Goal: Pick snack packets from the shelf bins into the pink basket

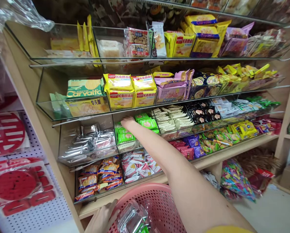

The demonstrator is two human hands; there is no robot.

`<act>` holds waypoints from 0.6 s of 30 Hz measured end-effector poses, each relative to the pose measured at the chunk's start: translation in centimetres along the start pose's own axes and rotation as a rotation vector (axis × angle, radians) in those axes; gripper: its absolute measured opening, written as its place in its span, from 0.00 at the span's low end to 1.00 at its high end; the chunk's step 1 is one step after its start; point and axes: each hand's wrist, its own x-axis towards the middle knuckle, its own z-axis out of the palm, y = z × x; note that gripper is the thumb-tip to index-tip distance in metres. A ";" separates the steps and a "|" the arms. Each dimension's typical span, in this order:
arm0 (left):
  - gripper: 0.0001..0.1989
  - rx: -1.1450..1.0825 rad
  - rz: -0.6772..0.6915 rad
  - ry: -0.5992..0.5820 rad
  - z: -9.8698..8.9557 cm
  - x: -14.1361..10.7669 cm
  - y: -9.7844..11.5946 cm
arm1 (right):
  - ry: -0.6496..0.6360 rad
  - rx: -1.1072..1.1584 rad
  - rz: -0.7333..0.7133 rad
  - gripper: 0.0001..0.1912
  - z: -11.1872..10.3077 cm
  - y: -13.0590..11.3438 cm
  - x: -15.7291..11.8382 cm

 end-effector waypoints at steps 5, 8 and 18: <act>0.17 -0.008 -0.005 -0.008 0.0 0.1 0.1 | -0.011 0.026 0.028 0.18 -0.5 0.5 0.8; 0.17 -0.012 -0.018 -0.017 0.5 0.3 -0.2 | -0.010 0.042 0.037 0.17 -0.8 0.7 1.1; 0.18 0.011 -0.044 -0.017 0.9 0.5 -0.6 | 0.021 0.116 0.000 0.20 -0.5 2.2 1.7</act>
